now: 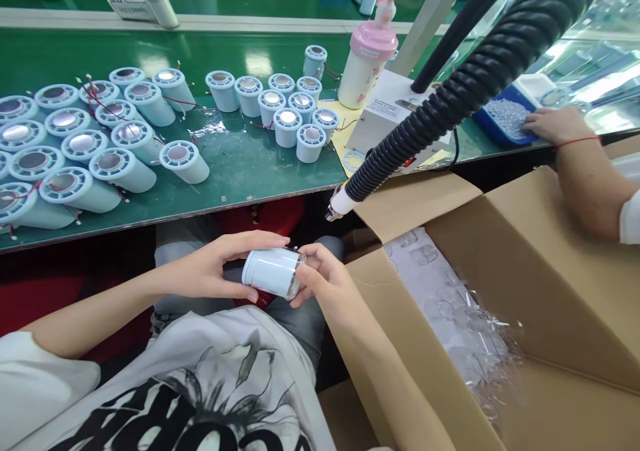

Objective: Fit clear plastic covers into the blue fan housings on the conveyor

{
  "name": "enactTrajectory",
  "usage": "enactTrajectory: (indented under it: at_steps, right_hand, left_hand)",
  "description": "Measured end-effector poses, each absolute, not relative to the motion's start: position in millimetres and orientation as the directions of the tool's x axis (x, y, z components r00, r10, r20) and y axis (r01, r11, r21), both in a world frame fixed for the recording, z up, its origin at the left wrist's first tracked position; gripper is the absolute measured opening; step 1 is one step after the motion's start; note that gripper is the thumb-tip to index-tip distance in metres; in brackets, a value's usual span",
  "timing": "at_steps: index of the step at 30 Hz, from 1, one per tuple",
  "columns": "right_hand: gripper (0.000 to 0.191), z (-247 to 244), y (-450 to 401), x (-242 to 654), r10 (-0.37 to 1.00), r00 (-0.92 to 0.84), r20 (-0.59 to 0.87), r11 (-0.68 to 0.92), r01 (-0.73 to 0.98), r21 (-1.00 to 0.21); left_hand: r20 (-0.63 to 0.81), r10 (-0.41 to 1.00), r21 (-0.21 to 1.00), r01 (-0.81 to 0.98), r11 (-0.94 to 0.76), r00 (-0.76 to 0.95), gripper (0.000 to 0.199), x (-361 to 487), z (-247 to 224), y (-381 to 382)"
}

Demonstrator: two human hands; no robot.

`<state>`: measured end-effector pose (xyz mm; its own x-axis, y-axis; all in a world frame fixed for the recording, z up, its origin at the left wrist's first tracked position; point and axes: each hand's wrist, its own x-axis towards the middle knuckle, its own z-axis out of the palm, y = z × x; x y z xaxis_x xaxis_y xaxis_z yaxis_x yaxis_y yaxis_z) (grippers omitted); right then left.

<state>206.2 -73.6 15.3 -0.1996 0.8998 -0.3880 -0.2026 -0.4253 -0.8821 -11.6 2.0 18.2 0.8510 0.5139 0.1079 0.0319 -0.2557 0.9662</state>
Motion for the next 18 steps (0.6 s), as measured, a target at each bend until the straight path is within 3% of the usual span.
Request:
enactTrajectory:
  at_steps: [8,13,18]
  right_hand:
    - [0.056,13.4,-72.2,198.6,0.816,-0.292,-0.499,-0.570,-0.258,-0.780]
    - [0.053,4.9,-69.1,199.2,0.801,-0.331,-0.499,-0.594,-0.334,-0.732]
    - [0.045,-26.8,-55.9,203.4,0.832,-0.165,-0.531,-0.519,-0.571,-0.636]
  left_hand:
    - [0.084,0.494,0.982,0.011,-0.187,0.865,0.072,-12.9,19.7,1.2]
    - [-0.022,0.511,0.998,-0.015,0.067,0.859,0.078,-6.3,15.2,5.9]
    - [-0.063,0.544,0.935,-0.141,0.326,0.837,0.081,29.0,-15.3,34.4]
